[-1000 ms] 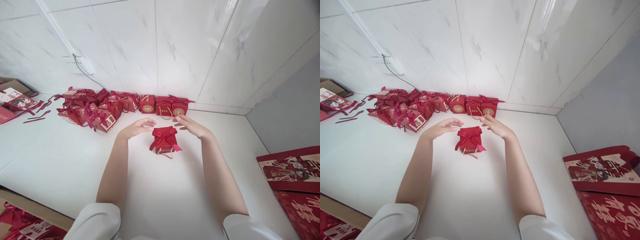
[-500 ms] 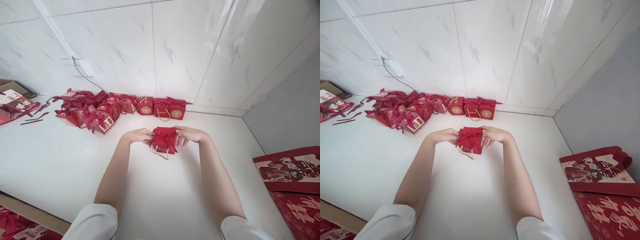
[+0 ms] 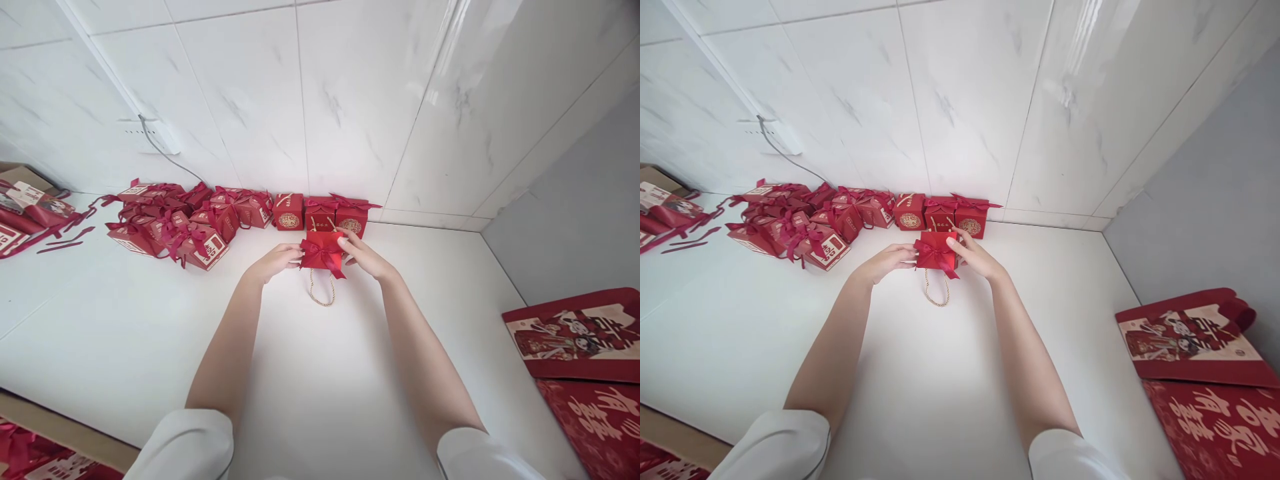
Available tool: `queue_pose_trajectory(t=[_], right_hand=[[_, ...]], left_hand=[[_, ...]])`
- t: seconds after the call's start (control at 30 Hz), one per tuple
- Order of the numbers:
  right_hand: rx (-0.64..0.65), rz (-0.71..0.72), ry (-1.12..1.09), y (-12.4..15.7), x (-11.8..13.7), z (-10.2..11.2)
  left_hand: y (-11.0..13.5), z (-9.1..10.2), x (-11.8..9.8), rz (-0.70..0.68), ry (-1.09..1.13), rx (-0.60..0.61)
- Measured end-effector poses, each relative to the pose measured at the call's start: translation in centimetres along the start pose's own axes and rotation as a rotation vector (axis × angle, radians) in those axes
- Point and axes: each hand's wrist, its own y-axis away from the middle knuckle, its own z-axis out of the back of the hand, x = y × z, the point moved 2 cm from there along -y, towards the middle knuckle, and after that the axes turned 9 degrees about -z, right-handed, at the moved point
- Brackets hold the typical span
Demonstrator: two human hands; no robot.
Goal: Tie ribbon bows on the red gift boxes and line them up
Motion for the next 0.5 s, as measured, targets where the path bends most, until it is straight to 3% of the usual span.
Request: queue_pose_trajectory(t=[0.17, 0.27, 0.4, 0.5], right_hand=[[-0.035, 0.028, 0.061, 0.1, 0.1, 0.0], [-0.053, 0.027, 0.096, 0.0, 0.2, -0.3], [-0.243, 0.033, 0.208, -0.3, 0.1, -1.0], [-0.333, 0.062, 0.274, -0.7, 0.0, -1.6]], left_hand=[[0.3, -0.9, -0.7, -0.100, -0.118, 0.071], [0.4, -1.4, -0.9, -0.129, -0.239, -0.020], [0.3, -2.0, -1.1, -0.147, -0.443, -0.145], [0.3, -2.2, -1.3, -0.168, -0.456, -0.165]])
